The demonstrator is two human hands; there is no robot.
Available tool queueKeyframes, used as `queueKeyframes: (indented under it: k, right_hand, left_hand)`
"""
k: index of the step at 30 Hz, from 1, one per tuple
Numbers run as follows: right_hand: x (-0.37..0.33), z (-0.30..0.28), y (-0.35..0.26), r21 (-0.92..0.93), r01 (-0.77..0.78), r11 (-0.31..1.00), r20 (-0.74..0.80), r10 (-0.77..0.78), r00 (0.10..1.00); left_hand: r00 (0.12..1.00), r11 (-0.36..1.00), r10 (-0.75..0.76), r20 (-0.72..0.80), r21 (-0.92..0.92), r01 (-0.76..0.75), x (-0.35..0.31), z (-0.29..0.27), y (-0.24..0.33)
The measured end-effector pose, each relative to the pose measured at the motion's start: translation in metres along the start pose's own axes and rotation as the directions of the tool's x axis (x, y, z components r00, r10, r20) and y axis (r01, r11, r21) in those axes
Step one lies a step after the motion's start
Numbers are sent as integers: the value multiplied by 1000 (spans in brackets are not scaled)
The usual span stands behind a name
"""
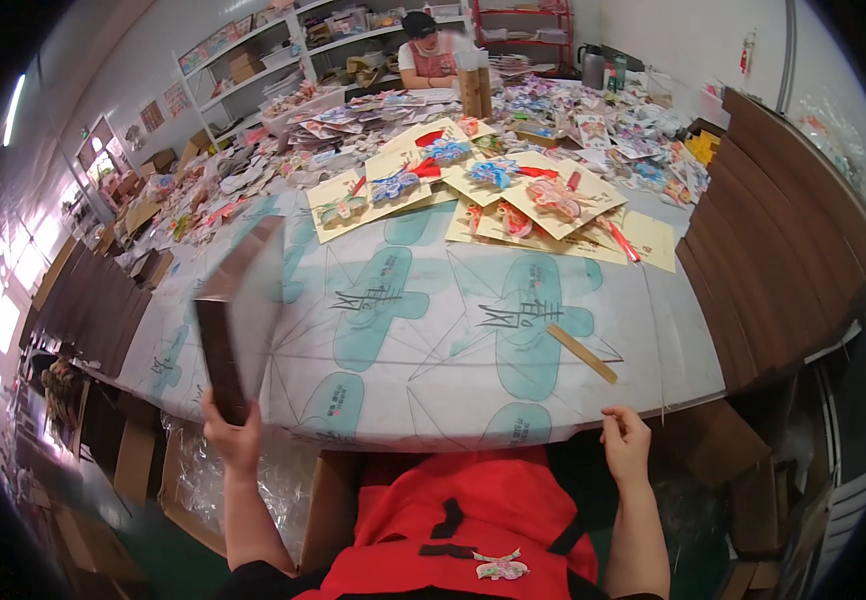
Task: The person assembles decorative frames by placing a backing board and a paper insert into a wooden frame, then closing the frame. The person repeats this process for multiple frames, handling the components one at a time and stacking the finished frames on the table.
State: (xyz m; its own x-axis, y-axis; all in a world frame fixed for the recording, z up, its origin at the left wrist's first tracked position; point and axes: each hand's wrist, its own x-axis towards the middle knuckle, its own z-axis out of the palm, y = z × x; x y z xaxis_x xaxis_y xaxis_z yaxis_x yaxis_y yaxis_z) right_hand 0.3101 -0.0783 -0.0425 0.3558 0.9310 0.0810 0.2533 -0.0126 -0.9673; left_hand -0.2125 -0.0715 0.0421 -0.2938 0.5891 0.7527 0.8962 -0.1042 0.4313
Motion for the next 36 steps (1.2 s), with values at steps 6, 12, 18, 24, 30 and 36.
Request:
queueKeyframes:
  k: [6,12,18,24,30,36]
  right_hand:
    - [-4,6,3,17,71,997,44,-72,996]
    - [4,3,2,-96,96,991,-16,-98,995]
    - [30,14,-20,-510,310,803,-25,-373,927]
    - [71,-2,-12,-793,193,578,-106,-442,891]
    - [77,-52,9,-876,-204,437,-260,-72,963]
    - [66,-81,38,-889,-130,440,-204,-125,971]
  left_hand:
    - [838,863,499,221,-42,-503,-18,32,59]
    - [651,696,681,334,-20,-718,-50,55,75]
    - [672,724,668,319,-69,-686,-72,67,93]
    - [717,820,567,405,-358,-446,-88,68,99]
    - [673,853,520,526,-285,-437,-70,56,55]
    - [640,735,675,367,-402,-546,-68,81,92]
